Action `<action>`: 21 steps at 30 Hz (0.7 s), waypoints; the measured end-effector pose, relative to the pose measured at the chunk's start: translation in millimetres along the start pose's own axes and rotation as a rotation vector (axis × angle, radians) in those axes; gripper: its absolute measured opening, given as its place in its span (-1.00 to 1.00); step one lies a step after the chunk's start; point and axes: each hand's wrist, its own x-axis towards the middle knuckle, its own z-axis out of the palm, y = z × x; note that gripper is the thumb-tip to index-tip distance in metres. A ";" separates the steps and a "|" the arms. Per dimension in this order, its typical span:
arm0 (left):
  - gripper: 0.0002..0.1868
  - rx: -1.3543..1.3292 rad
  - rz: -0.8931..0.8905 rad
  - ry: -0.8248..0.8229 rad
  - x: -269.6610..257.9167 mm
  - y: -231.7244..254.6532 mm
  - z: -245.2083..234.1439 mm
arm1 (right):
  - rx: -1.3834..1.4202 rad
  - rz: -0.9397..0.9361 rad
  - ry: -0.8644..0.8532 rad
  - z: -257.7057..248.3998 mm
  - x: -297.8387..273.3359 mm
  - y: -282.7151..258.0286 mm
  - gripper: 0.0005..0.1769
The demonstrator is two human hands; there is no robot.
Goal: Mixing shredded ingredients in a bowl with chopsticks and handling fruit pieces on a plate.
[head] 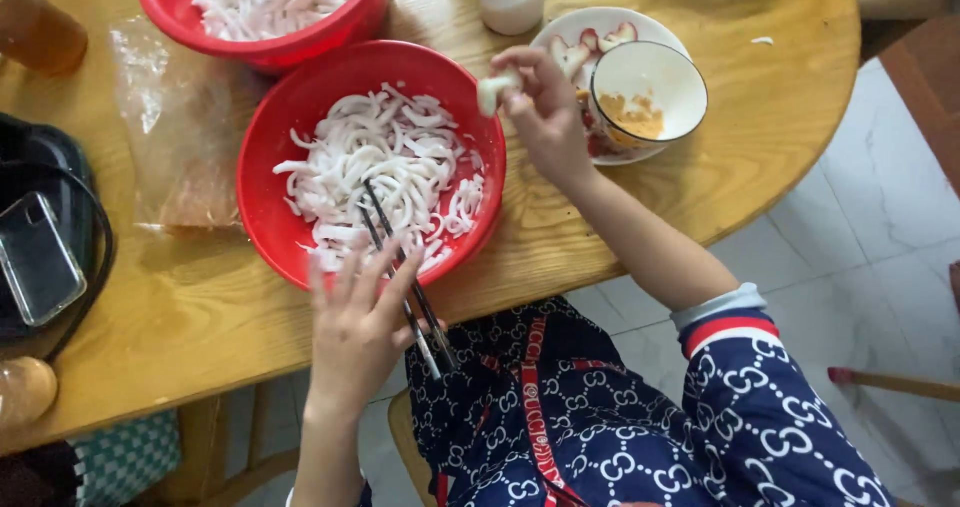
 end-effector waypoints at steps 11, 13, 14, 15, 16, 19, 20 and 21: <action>0.16 -0.769 -0.279 0.639 -59.7 -58.3 45.6 | -0.228 0.103 -0.004 -79.2 -5.9 -90.1 -0.75; 0.05 -0.889 -0.419 0.742 -68.0 -65.8 66.8 | -0.283 0.099 -0.004 -101.5 -4.4 -104.2 -0.72; 0.03 -0.983 -0.486 0.793 -73.5 -71.8 74.1 | -0.329 0.081 -0.019 -110.5 -2.9 -110.7 -0.76; 0.01 -1.074 -0.556 0.844 -80.3 -77.8 80.5 | -0.371 0.063 -0.036 -118.7 -1.5 -116.4 -0.81; 0.01 -1.078 -0.559 0.841 -84.2 -75.9 78.1 | -0.374 0.067 -0.036 -129.4 -6.9 -114.2 -0.81; 0.16 -1.108 -0.647 0.830 -78.8 -79.3 78.5 | -0.656 0.098 -0.075 -157.1 -3.5 -106.7 -0.84; 0.18 -1.095 -0.671 0.861 -78.5 -80.1 80.9 | -0.841 0.073 -0.144 -162.2 -2.6 -102.3 -0.83; 0.20 -1.078 -0.698 0.892 -80.8 -79.9 82.5 | -1.019 0.052 -0.219 -166.7 -2.8 -97.0 -0.81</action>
